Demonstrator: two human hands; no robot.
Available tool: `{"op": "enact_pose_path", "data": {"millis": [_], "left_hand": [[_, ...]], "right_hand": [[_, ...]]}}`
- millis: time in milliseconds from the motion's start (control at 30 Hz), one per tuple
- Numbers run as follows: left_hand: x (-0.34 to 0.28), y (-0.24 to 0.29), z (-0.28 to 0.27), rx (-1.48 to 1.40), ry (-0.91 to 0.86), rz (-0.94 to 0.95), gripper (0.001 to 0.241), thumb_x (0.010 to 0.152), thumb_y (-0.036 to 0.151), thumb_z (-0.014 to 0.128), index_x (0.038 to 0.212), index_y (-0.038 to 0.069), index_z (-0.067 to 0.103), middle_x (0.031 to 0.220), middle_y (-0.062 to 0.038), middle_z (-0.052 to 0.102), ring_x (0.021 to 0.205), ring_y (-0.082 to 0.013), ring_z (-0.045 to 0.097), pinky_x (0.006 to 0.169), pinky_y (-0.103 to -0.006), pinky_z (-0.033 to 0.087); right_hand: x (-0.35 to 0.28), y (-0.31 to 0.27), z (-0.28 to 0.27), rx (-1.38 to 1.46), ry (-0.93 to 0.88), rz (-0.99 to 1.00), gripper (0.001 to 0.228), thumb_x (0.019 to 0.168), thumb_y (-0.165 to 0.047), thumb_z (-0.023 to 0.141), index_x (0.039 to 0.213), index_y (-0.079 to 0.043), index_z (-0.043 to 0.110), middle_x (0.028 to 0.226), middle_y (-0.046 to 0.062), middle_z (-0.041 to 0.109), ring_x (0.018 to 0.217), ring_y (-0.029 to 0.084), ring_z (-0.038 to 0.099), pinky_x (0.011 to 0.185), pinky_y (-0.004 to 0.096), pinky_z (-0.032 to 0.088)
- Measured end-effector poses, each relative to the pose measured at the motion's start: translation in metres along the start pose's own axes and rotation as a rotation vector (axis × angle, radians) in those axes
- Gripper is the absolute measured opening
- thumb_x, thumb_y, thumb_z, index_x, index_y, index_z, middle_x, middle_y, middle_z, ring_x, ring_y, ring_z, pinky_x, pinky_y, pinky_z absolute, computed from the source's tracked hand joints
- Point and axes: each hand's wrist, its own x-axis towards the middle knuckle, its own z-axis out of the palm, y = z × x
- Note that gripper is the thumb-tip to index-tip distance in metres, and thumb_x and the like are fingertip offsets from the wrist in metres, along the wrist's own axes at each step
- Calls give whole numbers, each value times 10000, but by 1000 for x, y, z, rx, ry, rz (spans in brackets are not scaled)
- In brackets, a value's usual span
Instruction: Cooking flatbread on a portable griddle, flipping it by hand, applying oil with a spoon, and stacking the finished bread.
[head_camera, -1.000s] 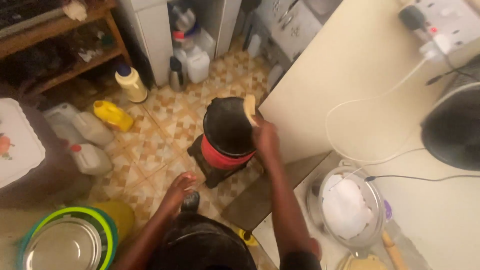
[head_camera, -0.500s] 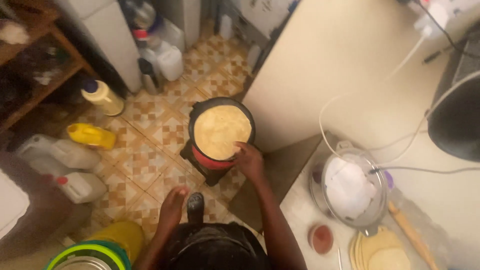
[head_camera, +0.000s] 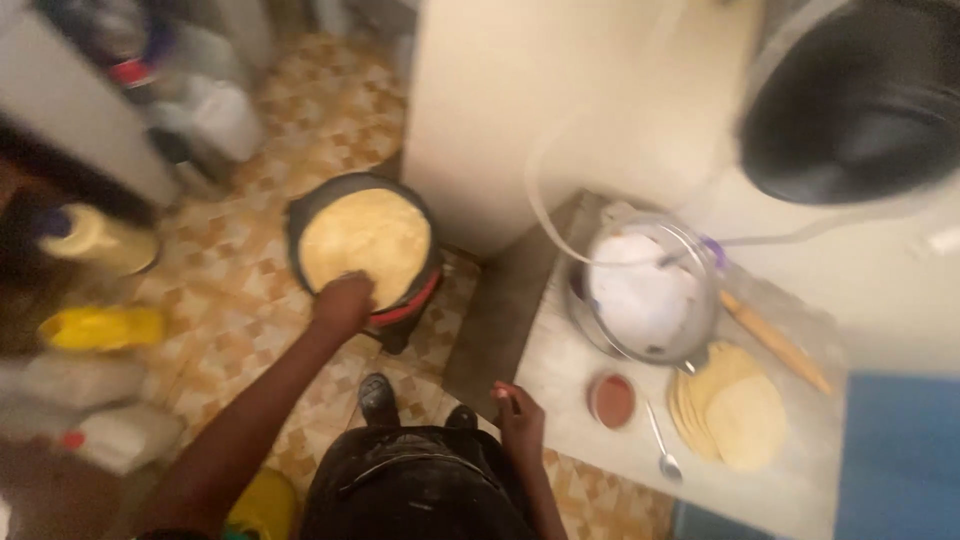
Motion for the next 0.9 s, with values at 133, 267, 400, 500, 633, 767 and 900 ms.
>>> {"op": "enact_pose_path", "data": {"millis": [133, 267, 400, 500, 633, 767, 900], "left_hand": [[-3, 3, -5, 23, -152, -11, 172, 710, 98, 495, 875, 62, 533, 870, -131, 604, 845, -331, 602, 628, -449, 506], [1, 1, -14, 41, -70, 16, 168, 773, 142, 440, 874, 59, 546, 834, -135, 614, 760, -321, 607, 608, -439, 487], [3, -12, -28, -63, 73, 61, 314, 808, 165, 422, 989, -10, 609, 993, -165, 624, 921, -302, 590, 747, -422, 495], [-18, 7, -63, -116, -28, -25, 400, 777, 204, 481, 1134, 49, 574, 1106, -184, 598, 971, -370, 584, 742, -471, 477], [-25, 8, -54, 44, -135, 59, 182, 802, 250, 476, 784, 73, 509, 838, -90, 570, 724, -286, 579, 578, -402, 442], [-25, 17, -60, 85, -193, 11, 136, 768, 206, 516, 822, 83, 540, 867, -86, 571, 821, -262, 571, 630, -388, 468], [-35, 53, -95, -55, -272, -122, 398, 803, 111, 373, 1139, 41, 575, 1218, -165, 531, 1112, -358, 512, 877, -497, 450]], "right_hand": [[-1, 10, -16, -120, 19, -112, 263, 810, -286, 544, 918, -115, 712, 960, 5, 708, 913, 145, 648, 795, 272, 488], [-10, 6, -35, -93, 16, -244, 288, 854, -278, 496, 970, -84, 675, 966, 51, 687, 879, 182, 643, 710, 292, 497], [-17, 6, -50, -69, 93, -97, 253, 838, -240, 506, 957, -90, 671, 929, 36, 692, 861, 174, 637, 702, 297, 489], [-18, 41, -61, -85, 203, -157, 241, 832, -223, 544, 966, -68, 672, 991, 79, 683, 866, 203, 654, 672, 305, 517], [18, 166, -113, -411, 695, -137, 201, 866, -207, 487, 948, -95, 633, 773, 45, 643, 661, 186, 606, 587, 300, 476], [44, 138, -199, -562, 678, -52, 236, 847, -146, 522, 1035, -60, 634, 980, 124, 644, 881, 298, 602, 782, 381, 465], [65, 130, -219, -865, 254, 244, 232, 877, -193, 408, 931, -83, 605, 885, 149, 615, 844, 340, 585, 739, 436, 480]]}}
